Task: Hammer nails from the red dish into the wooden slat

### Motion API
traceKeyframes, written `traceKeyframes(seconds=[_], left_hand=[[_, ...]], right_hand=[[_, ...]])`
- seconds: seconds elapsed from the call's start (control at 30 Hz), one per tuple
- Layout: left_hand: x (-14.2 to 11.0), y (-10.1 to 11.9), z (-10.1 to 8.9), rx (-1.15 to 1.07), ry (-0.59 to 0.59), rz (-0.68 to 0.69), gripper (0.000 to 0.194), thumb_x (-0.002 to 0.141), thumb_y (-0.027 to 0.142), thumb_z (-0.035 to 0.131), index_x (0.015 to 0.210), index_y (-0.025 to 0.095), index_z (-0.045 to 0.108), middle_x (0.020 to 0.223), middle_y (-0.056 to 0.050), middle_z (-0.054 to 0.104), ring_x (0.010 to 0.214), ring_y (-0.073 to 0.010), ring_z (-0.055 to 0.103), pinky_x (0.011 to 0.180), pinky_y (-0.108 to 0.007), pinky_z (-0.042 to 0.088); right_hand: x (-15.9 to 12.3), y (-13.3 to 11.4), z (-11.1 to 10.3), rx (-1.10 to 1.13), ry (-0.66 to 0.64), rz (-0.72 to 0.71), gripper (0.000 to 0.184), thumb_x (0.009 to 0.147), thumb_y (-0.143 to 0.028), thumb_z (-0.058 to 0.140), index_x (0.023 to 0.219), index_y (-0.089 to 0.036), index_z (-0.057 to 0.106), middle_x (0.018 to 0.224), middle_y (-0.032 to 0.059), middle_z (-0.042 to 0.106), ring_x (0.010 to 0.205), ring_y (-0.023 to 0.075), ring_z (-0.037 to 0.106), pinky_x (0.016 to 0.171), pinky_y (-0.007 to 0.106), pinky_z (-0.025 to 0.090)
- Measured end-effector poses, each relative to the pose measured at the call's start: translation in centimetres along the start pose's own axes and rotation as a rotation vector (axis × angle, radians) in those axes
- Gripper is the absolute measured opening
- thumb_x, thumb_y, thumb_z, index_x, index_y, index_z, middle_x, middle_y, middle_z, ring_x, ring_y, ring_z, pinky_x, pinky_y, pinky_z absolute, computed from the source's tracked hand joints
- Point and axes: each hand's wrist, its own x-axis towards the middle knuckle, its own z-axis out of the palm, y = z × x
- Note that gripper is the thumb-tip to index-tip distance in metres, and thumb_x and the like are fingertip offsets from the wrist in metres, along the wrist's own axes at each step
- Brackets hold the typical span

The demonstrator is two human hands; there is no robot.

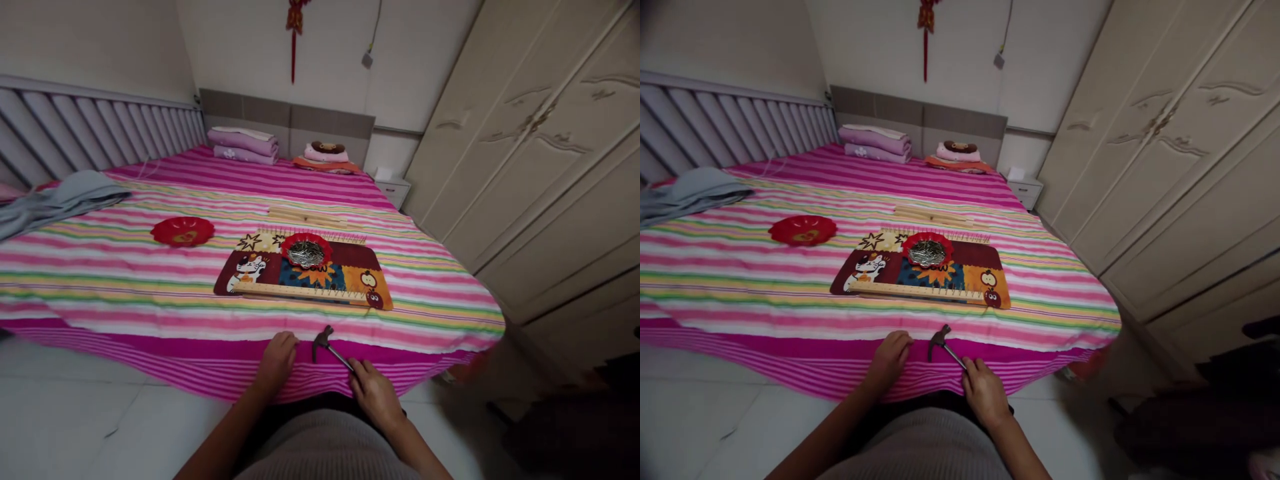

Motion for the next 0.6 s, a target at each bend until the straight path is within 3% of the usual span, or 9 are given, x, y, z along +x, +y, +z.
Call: traceKeyframes(seconds=[0.6], left_hand=[[-0.42,0.32,-0.23,-0.065,-0.005,-0.056,0.026,0.075,0.0,0.04,0.08,0.019,0.056,0.083,-0.004,0.058,0.082,-0.0165,0.053,0.075,-0.031,0.048]], right_hand=[[0.01,0.25,0.61,-0.001,0.097,-0.041,0.04,0.088,-0.021,0.04,0.124,-0.02,0.058,0.106,0.0099,0.067,0.09,0.0217,0.067,0.075,0.028,0.051]])
